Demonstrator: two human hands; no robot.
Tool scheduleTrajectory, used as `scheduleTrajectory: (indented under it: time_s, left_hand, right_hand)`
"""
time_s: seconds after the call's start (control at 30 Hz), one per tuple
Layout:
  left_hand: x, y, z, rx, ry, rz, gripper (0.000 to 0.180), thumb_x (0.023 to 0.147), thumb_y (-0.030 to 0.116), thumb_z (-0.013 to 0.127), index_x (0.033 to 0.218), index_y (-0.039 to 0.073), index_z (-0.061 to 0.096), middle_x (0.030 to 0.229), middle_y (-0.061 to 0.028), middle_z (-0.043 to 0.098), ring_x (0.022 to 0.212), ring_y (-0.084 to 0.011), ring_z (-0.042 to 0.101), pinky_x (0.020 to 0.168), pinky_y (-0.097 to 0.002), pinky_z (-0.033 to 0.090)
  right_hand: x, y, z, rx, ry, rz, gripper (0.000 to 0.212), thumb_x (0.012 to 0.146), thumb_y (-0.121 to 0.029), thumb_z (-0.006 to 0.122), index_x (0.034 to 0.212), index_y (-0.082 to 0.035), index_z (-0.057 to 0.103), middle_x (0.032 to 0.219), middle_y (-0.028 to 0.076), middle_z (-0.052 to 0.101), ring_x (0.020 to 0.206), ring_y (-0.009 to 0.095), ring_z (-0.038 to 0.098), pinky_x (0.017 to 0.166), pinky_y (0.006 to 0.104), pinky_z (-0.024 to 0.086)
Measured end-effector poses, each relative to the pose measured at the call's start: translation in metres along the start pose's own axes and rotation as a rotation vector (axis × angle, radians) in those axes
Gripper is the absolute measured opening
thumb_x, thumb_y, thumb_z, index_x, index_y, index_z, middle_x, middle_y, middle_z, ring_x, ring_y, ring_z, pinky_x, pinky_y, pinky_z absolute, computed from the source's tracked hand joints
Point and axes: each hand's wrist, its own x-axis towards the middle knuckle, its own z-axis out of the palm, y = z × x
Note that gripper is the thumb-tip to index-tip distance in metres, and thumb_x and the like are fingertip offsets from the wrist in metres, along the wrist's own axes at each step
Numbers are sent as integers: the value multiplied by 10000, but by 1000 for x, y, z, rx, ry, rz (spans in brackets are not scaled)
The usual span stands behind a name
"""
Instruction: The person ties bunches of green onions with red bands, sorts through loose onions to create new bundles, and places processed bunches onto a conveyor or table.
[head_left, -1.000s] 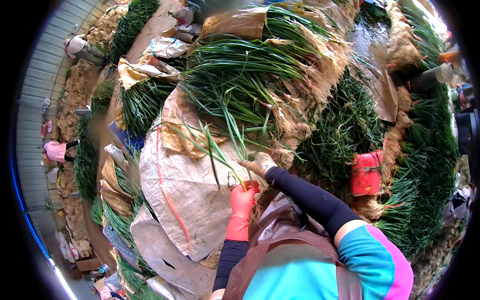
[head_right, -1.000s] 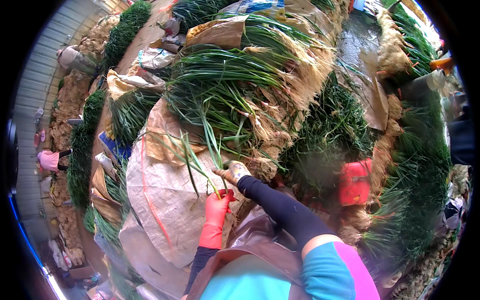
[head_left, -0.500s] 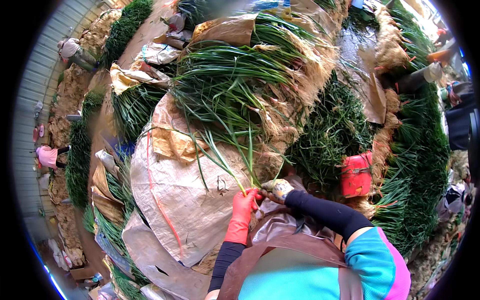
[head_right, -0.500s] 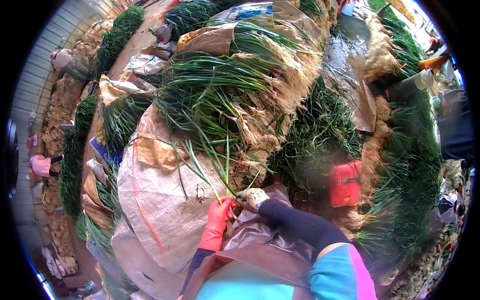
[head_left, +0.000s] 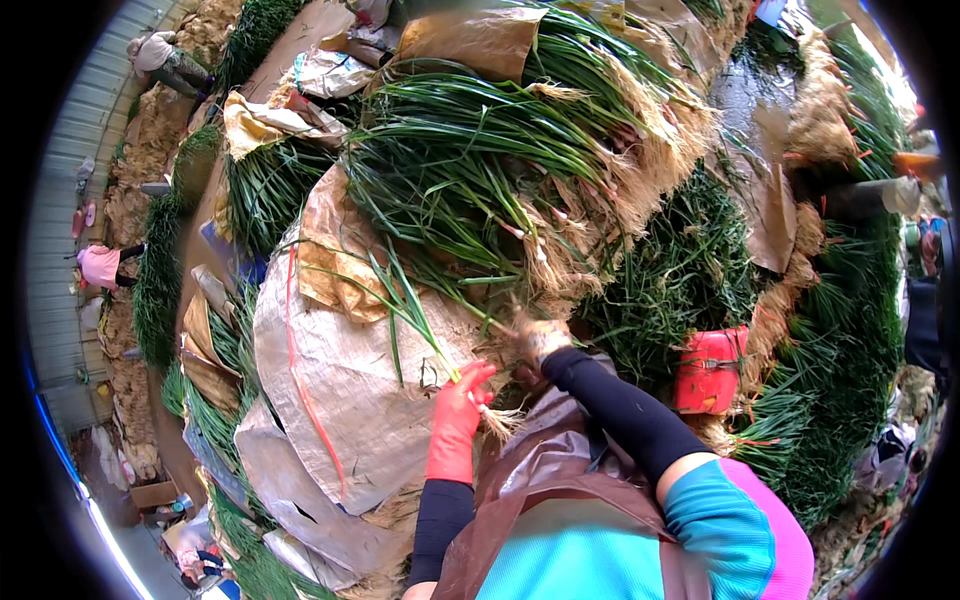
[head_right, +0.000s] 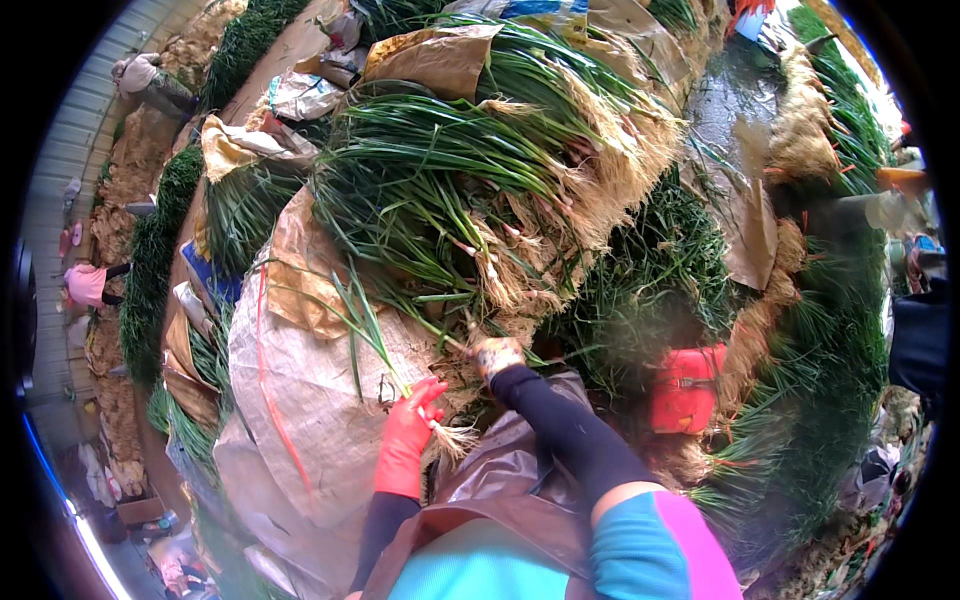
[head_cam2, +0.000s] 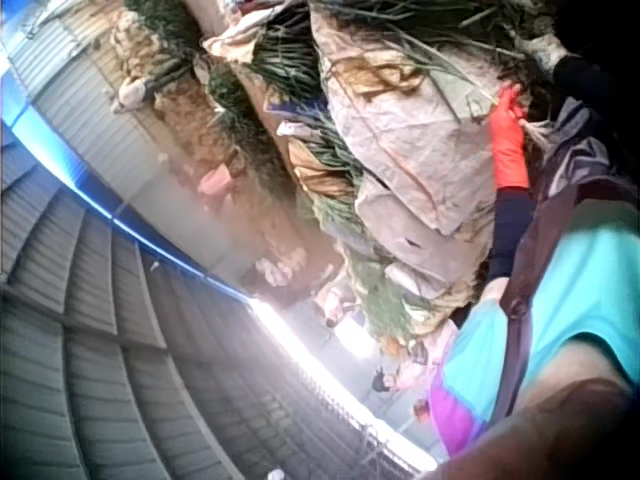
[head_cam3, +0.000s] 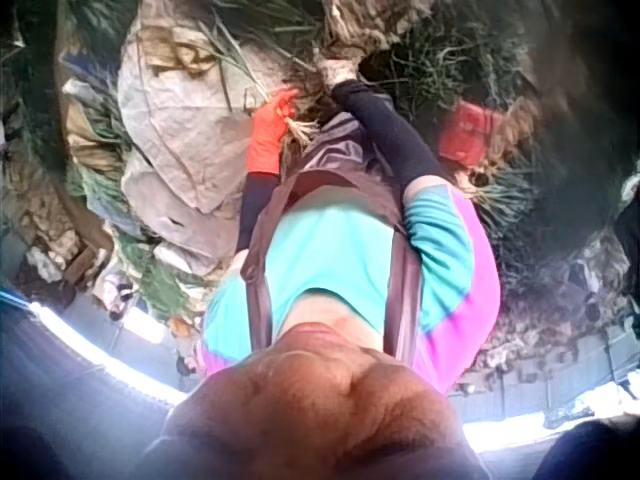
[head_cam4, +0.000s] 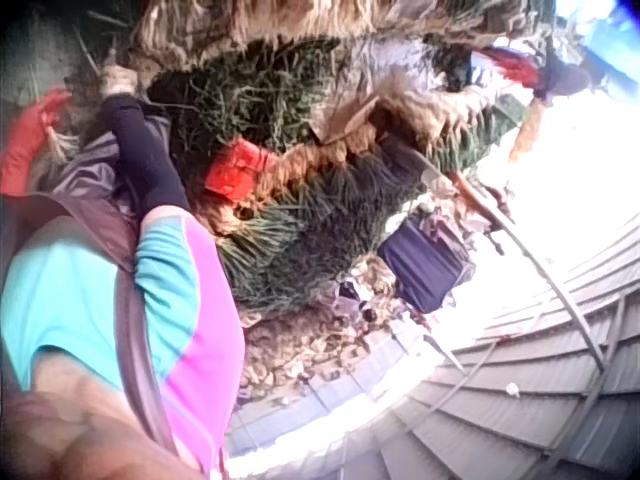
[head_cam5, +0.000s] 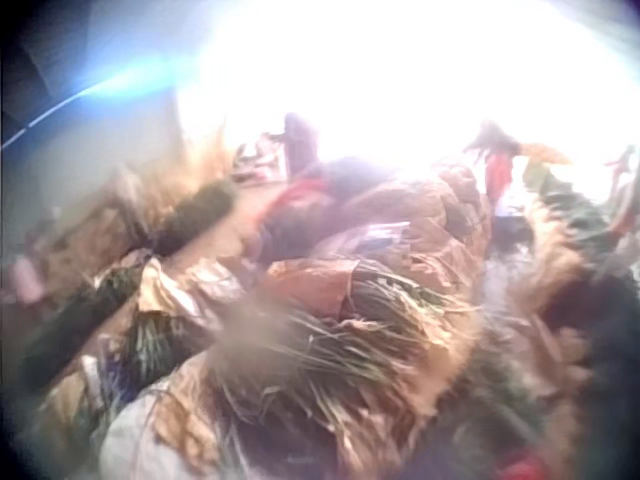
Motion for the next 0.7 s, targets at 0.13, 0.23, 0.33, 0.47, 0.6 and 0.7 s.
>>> scheduleTrajectory:
  time_s: [0.13,0.23,0.33,0.47,0.6,0.7]
  left_hand:
    - [17,-16,8,160,94,-70,264,828,255,595,971,34,573,717,-55,604,416,-85,436,423,-237,402]
    - [10,-24,5,204,86,-82,241,833,263,592,916,36,593,825,-117,649,417,-94,456,415,-247,419]
    - [-16,-19,19,24,52,-78,241,834,218,593,964,16,581,669,-78,599,407,-107,482,385,-223,388]
    - [-29,-18,36,30,-46,-78,202,864,208,554,943,23,575,610,-69,584,404,-110,484,388,-223,377]
    - [-25,-33,13,54,111,-45,210,858,243,569,848,33,571,582,-60,572,405,-106,482,388,-216,366]
    - [-17,-41,14,33,207,17,239,854,251,568,873,15,600,609,-64,586,412,-97,479,382,-216,360]
  right_hand:
    - [-53,-25,-16,32,-168,-243,292,834,-316,492,1004,-97,586,775,122,649,717,290,643,610,401,498]
    - [-59,-3,-21,415,-126,-285,349,786,-476,552,934,-174,646,902,118,646,854,308,611,762,372,478]
    - [-31,7,-30,856,-67,44,546,771,-509,578,1069,-51,588,940,184,630,930,304,593,817,357,446]
    - [3,-19,13,1800,-768,241,318,806,-334,640,943,-51,592,681,20,577,610,119,512,582,248,419]
    - [-21,-49,-35,1388,-530,269,265,808,-323,620,856,-63,621,655,17,572,538,114,500,470,274,399]
    - [-6,-22,21,952,-95,20,248,851,-279,555,890,-40,611,641,32,581,556,128,538,499,292,435]
